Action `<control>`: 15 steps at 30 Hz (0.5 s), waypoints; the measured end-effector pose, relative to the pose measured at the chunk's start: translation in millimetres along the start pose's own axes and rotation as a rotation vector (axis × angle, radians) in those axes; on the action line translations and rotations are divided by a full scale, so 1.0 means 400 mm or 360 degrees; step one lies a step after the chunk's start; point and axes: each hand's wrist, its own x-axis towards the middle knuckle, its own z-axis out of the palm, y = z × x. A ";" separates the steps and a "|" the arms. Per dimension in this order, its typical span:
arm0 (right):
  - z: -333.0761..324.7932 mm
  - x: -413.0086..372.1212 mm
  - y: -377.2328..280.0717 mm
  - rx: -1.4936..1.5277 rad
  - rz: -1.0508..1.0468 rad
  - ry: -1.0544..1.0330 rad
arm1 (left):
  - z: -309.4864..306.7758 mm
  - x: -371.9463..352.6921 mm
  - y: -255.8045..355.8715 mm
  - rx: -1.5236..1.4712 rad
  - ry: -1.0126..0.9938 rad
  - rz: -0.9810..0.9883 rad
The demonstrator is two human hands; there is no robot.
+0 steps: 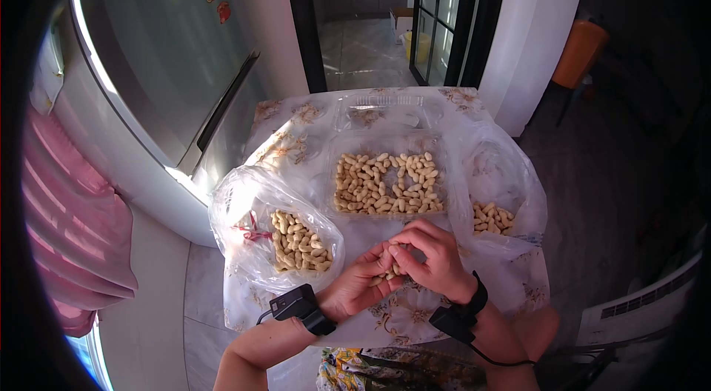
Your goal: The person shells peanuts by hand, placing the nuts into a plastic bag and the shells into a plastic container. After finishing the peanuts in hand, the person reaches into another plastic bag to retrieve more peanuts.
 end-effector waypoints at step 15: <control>0.000 0.002 -0.003 0.0008 -0.0022 -0.0015 | 0.014 -0.005 0.005 -0.0060 0.0040 -0.0013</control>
